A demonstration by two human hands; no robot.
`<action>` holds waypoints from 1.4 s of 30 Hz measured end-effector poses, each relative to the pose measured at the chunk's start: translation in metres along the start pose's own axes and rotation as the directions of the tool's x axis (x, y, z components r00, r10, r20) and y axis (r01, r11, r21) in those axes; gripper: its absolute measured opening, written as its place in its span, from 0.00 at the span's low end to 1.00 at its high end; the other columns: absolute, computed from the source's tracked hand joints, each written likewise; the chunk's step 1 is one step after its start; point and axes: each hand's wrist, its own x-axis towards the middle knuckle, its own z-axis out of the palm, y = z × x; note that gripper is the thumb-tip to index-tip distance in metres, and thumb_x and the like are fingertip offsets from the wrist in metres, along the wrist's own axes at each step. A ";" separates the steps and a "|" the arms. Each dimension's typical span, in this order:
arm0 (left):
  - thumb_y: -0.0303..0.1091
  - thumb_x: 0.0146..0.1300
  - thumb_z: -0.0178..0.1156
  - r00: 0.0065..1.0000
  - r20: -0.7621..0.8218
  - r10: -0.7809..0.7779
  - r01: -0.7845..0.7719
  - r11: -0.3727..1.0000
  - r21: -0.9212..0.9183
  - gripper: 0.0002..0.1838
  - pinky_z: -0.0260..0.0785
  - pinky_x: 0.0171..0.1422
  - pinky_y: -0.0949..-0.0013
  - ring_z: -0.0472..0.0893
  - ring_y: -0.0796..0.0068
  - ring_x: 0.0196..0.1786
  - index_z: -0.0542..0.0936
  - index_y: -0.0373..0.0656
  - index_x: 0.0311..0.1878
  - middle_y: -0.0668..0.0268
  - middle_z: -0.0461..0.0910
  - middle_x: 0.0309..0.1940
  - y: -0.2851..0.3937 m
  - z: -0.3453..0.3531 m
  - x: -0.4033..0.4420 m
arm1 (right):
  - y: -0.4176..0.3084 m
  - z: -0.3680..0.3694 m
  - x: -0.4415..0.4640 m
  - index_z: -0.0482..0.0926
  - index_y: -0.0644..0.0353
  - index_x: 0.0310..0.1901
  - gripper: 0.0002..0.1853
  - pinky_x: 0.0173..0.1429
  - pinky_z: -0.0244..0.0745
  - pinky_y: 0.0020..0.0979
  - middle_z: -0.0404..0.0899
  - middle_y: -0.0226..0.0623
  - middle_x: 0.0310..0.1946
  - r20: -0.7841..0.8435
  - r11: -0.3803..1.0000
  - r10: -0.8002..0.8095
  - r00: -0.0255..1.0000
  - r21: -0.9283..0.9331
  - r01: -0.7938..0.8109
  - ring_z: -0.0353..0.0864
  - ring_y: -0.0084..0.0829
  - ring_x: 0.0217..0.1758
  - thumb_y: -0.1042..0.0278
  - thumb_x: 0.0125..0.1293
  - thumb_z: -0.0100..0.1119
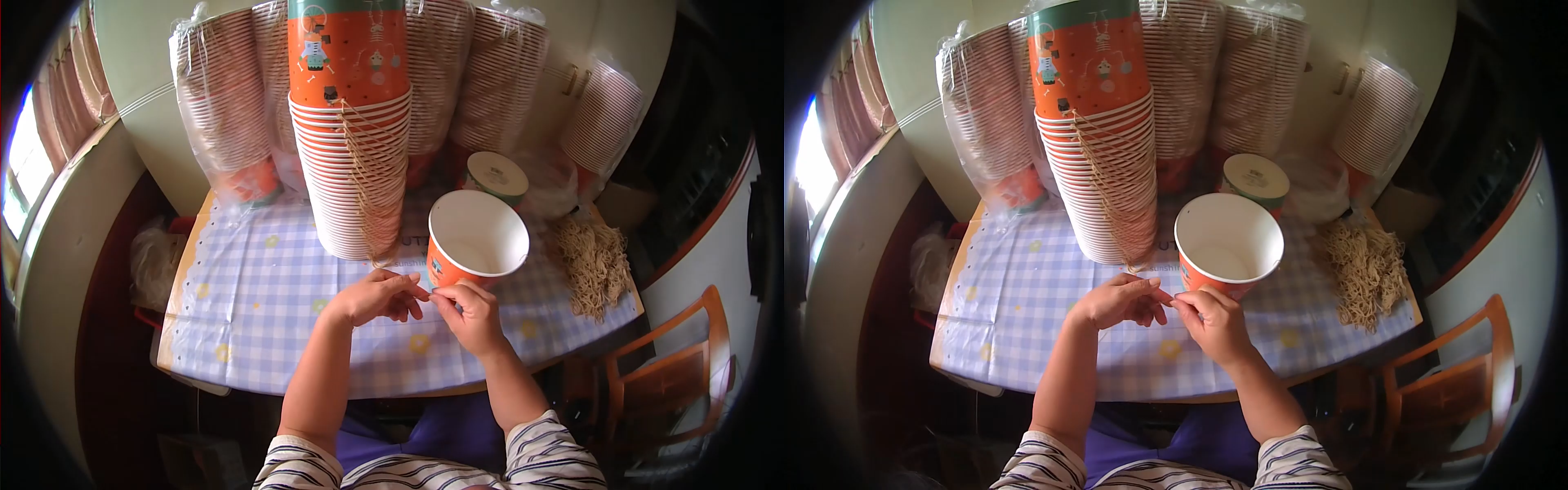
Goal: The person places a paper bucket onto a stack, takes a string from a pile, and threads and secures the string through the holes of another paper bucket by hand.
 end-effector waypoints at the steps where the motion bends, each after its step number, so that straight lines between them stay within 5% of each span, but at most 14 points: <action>1: 0.50 0.69 0.55 1.000 -0.003 -0.012 0.012 1.000 0.027 0.23 0.70 0.34 0.75 0.76 0.78 0.27 0.83 0.36 0.41 0.61 0.83 0.28 0.000 -0.002 0.000 | 0.000 0.000 0.000 0.80 0.62 0.35 0.05 0.29 0.73 0.29 0.79 0.35 0.24 -0.037 0.999 -0.001 0.999 0.035 0.002 0.78 0.29 0.24 0.75 0.58 0.67; 17: 0.34 0.62 0.62 0.999 0.046 0.028 -0.037 0.975 0.218 0.08 0.69 0.34 0.79 0.78 0.84 0.30 0.83 0.39 0.37 0.69 0.83 0.28 -0.001 -0.008 -0.001 | 0.021 0.008 -0.007 0.80 0.62 0.35 0.02 0.29 0.71 0.25 0.78 0.32 0.23 -0.104 0.991 0.001 0.995 0.130 0.012 0.76 0.24 0.23 0.75 0.62 0.64; 26: 0.35 0.62 0.62 0.997 0.071 0.036 -0.058 0.938 0.341 0.08 0.66 0.32 0.78 0.74 0.85 0.27 0.84 0.41 0.35 0.72 0.79 0.24 -0.004 -0.003 0.002 | 0.012 0.011 -0.010 0.67 0.63 0.60 0.29 0.56 0.72 0.35 0.77 0.42 0.48 0.147 0.949 0.038 0.988 0.304 -0.081 0.79 0.35 0.50 0.72 0.57 0.64; 29: 0.35 0.62 0.63 0.996 0.083 0.020 -0.049 0.929 0.367 0.08 0.65 0.32 0.78 0.73 0.85 0.26 0.84 0.41 0.34 0.73 0.78 0.22 -0.005 -0.002 0.004 | 0.010 0.012 -0.010 0.65 0.63 0.63 0.29 0.54 0.74 0.32 0.76 0.42 0.50 0.179 0.930 0.038 0.983 0.353 -0.101 0.80 0.33 0.50 0.76 0.59 0.61; 32: 0.35 0.62 0.63 0.998 0.052 0.028 -0.046 0.925 0.377 0.08 0.65 0.31 0.78 0.73 0.86 0.26 0.83 0.41 0.33 0.73 0.78 0.22 -0.004 0.001 0.003 | 0.016 0.017 -0.015 0.66 0.63 0.62 0.26 0.49 0.76 0.28 0.77 0.40 0.48 0.347 0.769 0.104 0.932 0.566 -0.297 0.80 0.28 0.47 0.80 0.61 0.58; 35: 0.35 0.62 0.62 0.998 0.024 0.050 -0.055 0.927 0.372 0.08 0.65 0.31 0.78 0.73 0.86 0.26 0.83 0.40 0.34 0.73 0.78 0.22 -0.005 -0.001 0.004 | 0.017 0.019 -0.018 0.70 0.63 0.58 0.21 0.41 0.77 0.24 0.80 0.36 0.41 0.374 0.768 0.204 0.904 0.512 -0.385 0.81 0.23 0.40 0.83 0.62 0.56; 42: 0.34 0.64 0.61 0.998 -0.004 0.064 -0.060 0.954 0.292 0.09 0.66 0.32 0.78 0.74 0.85 0.27 0.84 0.39 0.39 0.70 0.80 0.24 -0.006 -0.001 0.004 | 0.021 0.020 -0.018 0.78 0.63 0.41 0.08 0.33 0.75 0.24 0.82 0.34 0.32 0.080 0.929 0.146 0.986 0.333 -0.164 0.81 0.23 0.30 0.81 0.61 0.61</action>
